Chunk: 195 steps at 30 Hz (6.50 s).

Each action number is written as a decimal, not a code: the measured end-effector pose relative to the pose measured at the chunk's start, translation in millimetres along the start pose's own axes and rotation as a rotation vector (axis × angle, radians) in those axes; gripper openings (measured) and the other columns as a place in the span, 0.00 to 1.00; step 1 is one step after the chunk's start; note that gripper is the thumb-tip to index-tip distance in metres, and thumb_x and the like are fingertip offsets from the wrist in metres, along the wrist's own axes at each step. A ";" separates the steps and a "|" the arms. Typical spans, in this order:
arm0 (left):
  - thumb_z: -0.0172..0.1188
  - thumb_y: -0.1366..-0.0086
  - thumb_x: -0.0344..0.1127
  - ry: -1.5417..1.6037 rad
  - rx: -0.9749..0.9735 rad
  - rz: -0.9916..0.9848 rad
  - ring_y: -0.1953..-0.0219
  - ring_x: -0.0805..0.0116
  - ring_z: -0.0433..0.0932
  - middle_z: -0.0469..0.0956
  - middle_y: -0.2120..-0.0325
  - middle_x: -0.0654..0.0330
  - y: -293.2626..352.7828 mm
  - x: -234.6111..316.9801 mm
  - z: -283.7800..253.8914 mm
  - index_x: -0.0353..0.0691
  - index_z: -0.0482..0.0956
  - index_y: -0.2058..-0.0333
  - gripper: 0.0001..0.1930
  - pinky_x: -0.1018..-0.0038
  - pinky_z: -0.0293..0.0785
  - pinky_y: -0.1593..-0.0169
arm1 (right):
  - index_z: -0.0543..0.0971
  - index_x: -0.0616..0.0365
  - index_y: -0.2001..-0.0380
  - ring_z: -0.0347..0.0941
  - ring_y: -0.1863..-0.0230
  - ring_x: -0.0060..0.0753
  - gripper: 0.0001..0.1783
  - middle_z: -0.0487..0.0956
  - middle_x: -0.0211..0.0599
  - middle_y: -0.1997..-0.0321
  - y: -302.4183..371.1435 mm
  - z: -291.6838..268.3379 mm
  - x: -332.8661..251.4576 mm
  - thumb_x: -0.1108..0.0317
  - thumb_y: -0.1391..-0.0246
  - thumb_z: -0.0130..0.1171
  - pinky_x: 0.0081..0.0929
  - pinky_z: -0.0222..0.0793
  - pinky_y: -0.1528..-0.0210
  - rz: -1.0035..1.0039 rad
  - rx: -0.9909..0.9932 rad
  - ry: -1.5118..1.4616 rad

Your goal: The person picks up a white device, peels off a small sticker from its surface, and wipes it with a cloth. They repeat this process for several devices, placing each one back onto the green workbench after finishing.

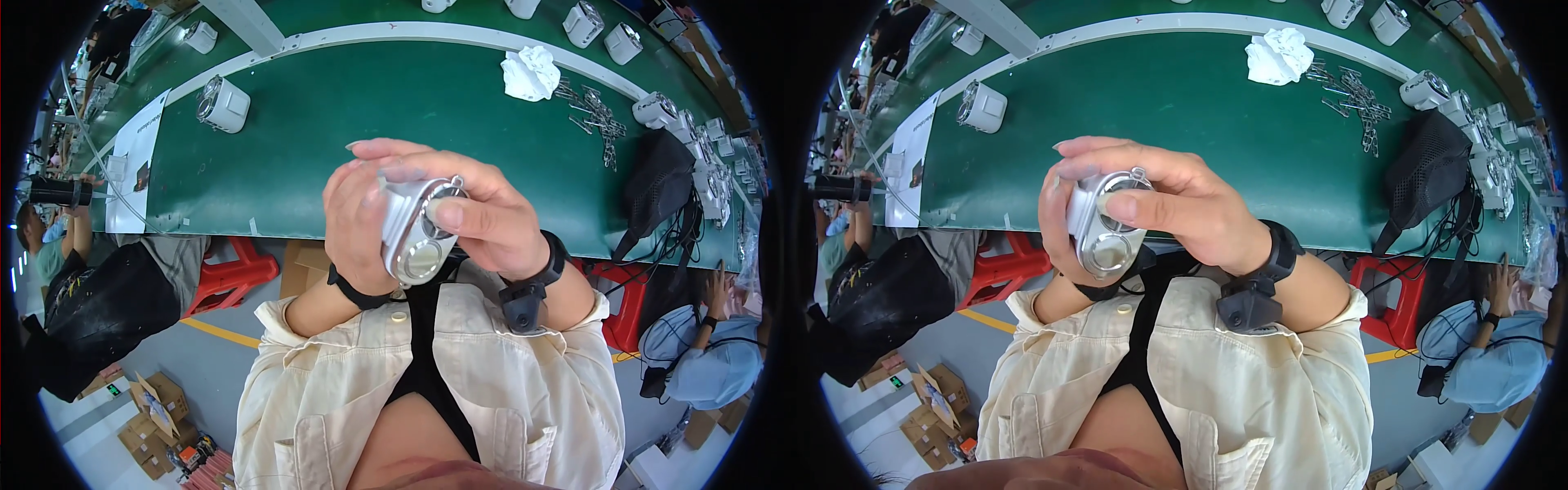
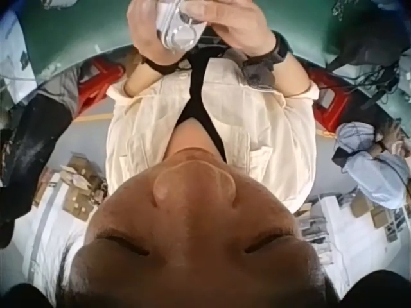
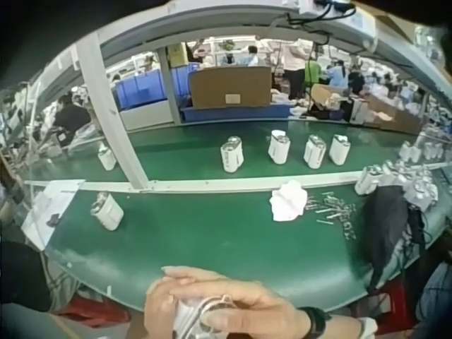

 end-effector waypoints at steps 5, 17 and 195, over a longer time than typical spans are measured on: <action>0.68 0.46 0.39 0.185 0.066 -0.108 0.53 0.48 0.75 0.73 0.54 0.45 2.0 -9.5 8.8 0.33 0.61 0.43 0.36 0.52 0.70 0.48 | 0.70 0.64 0.43 0.61 0.34 0.46 0.30 0.59 0.56 0.32 -4.0 -0.9 -20.9 0.58 0.45 0.59 0.39 0.57 0.35 0.002 0.037 0.313; 0.70 0.53 0.35 0.350 -0.127 -0.108 0.61 0.52 0.77 0.77 0.60 0.54 -18.1 -13.7 13.7 0.39 0.73 0.53 0.27 0.57 0.70 0.52 | 0.68 0.68 0.42 0.62 0.35 0.45 0.35 0.62 0.57 0.34 -0.2 -4.3 -11.0 0.54 0.45 0.60 0.37 0.61 0.38 -0.072 0.048 0.432; 0.75 0.58 0.32 0.186 -0.060 -0.154 0.56 0.47 0.75 0.70 0.54 0.51 10.9 8.0 3.5 0.38 0.65 0.46 0.40 0.61 0.74 0.56 | 0.74 0.66 0.47 0.72 0.45 0.39 0.31 0.74 0.48 0.46 63.8 -2.8 -26.7 0.69 0.56 0.71 0.31 0.66 0.43 -0.056 0.372 0.695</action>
Point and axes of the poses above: each hand's wrist, its own y-axis away from the middle knuckle, its own z-axis out of the palm, x = y × z, the point moved 7 cm from there along -y, towards the middle knuckle
